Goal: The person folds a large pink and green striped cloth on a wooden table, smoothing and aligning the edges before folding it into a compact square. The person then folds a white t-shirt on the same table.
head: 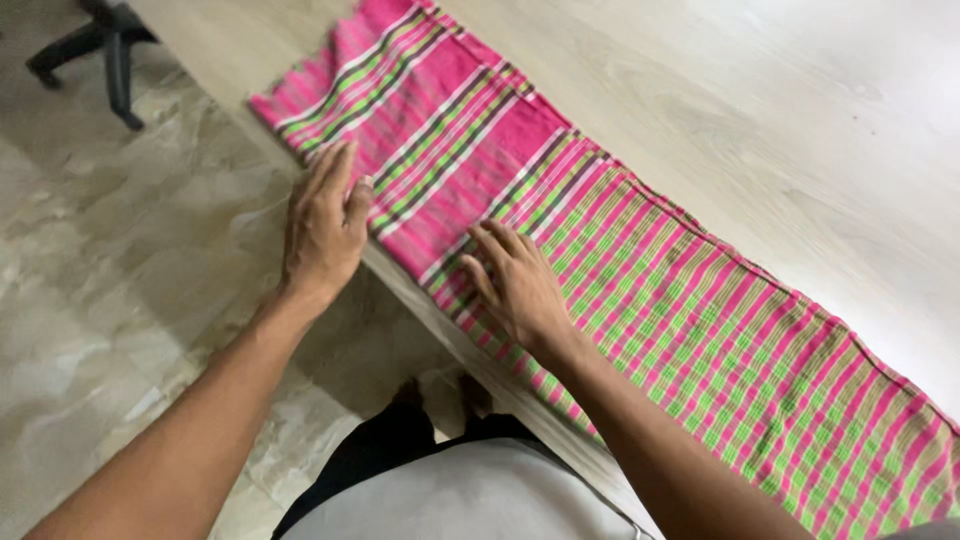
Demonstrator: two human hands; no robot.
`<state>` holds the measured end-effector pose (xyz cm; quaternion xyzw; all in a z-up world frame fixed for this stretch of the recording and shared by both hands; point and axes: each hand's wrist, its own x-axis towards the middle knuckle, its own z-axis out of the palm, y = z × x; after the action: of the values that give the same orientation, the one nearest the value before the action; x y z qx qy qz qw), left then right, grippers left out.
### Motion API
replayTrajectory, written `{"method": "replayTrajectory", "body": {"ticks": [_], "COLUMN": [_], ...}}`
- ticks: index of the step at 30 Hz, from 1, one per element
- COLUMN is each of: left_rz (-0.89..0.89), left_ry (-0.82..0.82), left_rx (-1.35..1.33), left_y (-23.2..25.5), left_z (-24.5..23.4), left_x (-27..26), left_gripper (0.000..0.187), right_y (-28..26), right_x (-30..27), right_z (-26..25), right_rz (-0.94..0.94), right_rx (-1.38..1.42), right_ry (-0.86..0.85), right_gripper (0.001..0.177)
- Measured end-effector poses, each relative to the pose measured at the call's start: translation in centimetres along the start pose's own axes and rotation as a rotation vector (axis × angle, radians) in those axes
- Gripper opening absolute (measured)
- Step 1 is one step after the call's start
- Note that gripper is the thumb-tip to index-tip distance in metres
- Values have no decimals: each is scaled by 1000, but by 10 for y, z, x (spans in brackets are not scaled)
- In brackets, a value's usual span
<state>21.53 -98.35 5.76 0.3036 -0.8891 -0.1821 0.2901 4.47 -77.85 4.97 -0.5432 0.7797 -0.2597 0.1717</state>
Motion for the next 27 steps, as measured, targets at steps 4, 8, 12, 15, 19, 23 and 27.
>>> {"method": "replayTrajectory", "body": {"ticks": [4, 8, 12, 15, 19, 23, 27], "left_rz": [33, 66, -23, 36, 260, 504, 638], "left_ry": [-16, 34, -73, -188, -398, -587, -660], "left_rx": [-51, -101, -193, -248, -224, -88, 37], "left_y": [-36, -84, -136, -170, -188, -190, -186], "left_z": [14, 29, 47, 57, 82, 96, 98], "left_x": [82, 168, 248, 301, 359, 384, 402], "left_gripper": [53, 44, 40, 36, 31, 35, 32], "right_y": [9, 16, 24, 21, 13, -1, -8], "right_x": [87, 176, 237, 273, 303, 317, 320], "right_z": [-15, -20, -19, -18, -19, -18, -17], "right_rz": [55, 130, 205, 318, 548, 644, 634], "right_rx": [91, 32, -40, -103, -126, -159, -168], "right_ry": [207, 334, 448, 474, 396, 299, 302], "right_gripper": [47, 45, 43, 44, 39, 28, 21]}}
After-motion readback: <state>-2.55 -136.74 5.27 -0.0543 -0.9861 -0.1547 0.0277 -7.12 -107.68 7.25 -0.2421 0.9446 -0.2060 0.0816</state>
